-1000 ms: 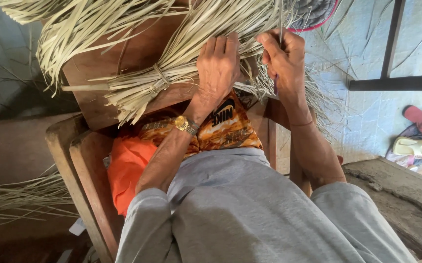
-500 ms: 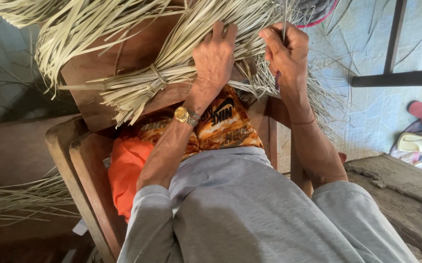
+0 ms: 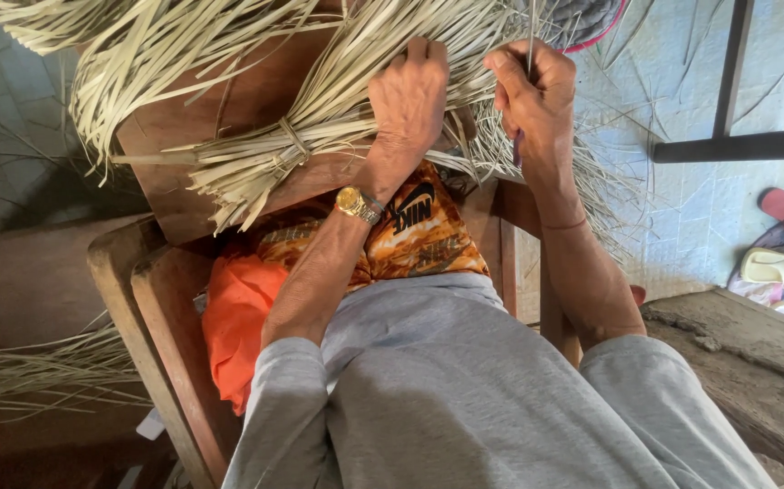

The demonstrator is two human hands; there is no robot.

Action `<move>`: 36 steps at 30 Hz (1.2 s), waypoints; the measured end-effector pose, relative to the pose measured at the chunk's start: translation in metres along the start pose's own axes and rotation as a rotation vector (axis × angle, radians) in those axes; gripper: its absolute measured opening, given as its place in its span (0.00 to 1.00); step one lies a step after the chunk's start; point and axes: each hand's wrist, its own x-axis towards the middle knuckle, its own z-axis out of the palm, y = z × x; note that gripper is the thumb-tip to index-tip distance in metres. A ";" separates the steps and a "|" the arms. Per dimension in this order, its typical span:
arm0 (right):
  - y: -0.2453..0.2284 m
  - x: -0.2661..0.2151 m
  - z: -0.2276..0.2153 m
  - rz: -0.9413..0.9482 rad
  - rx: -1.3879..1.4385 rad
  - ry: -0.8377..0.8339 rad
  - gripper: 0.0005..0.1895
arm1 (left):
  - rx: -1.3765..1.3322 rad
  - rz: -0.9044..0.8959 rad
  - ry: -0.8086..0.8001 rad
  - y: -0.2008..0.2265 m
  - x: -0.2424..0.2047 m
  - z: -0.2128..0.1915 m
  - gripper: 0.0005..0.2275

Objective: Splitting and trimming dried plant fibers using a knife to prepare them for weaving or crafting.

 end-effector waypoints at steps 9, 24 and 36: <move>0.017 0.004 -0.008 -0.091 0.040 -0.001 0.07 | -0.093 0.072 0.084 -0.002 0.001 0.002 0.01; -0.005 0.000 -0.003 0.233 0.285 0.045 0.07 | -0.582 0.021 0.040 -0.008 -0.004 -0.025 0.04; 0.005 0.010 0.007 0.398 0.347 0.097 0.09 | -0.851 0.134 0.021 -0.013 -0.011 -0.025 0.04</move>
